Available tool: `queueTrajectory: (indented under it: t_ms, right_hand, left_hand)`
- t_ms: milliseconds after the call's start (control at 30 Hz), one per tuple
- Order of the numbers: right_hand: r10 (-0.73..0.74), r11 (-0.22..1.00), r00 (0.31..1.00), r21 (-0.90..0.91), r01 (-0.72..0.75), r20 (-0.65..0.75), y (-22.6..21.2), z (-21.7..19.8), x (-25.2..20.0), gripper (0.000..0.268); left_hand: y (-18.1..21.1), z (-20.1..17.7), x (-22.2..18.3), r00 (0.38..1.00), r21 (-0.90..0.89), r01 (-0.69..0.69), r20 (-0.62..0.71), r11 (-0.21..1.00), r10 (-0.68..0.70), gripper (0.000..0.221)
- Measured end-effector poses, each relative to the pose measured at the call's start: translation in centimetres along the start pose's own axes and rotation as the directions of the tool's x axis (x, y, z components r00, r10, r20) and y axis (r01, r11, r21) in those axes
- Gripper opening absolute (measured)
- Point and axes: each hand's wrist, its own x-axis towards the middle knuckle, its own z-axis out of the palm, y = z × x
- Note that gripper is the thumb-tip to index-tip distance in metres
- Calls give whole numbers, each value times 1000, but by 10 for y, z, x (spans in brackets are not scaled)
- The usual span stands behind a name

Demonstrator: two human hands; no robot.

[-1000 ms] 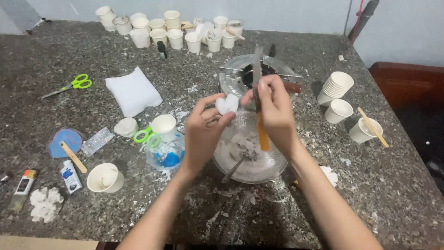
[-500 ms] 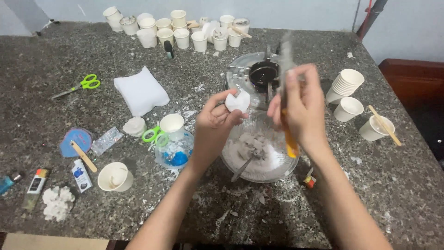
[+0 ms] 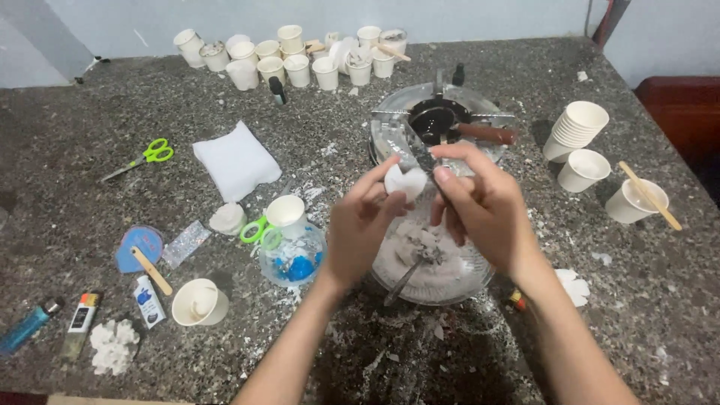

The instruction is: Using a small tool to scrape and clean a white solid object over a bowl of powder in a workshop setting.

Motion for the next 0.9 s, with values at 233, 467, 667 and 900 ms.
queueTrajectory:
  t_ms: [233,467,667,900]
  right_hand:
    - [-154,985,987,-89,151,-37,8,-28,5,28]
    - [-138,988,990,-64,139,18,16,-28,8,24]
    - [-117,993,990,-6,117,83,12,-13,4,24]
    - [-118,993,988,40,115,97,13,-6,-1,25]
  left_hand:
    - [-2,-7,1,994,-23,28,107,999,-26,54]
    - [7,-1,2,987,-38,146,78,988,-143,58]
    - [15,1,3,985,29,152,76,988,-154,62]
    - [-1,-1,3,992,42,116,40,992,-118,65]
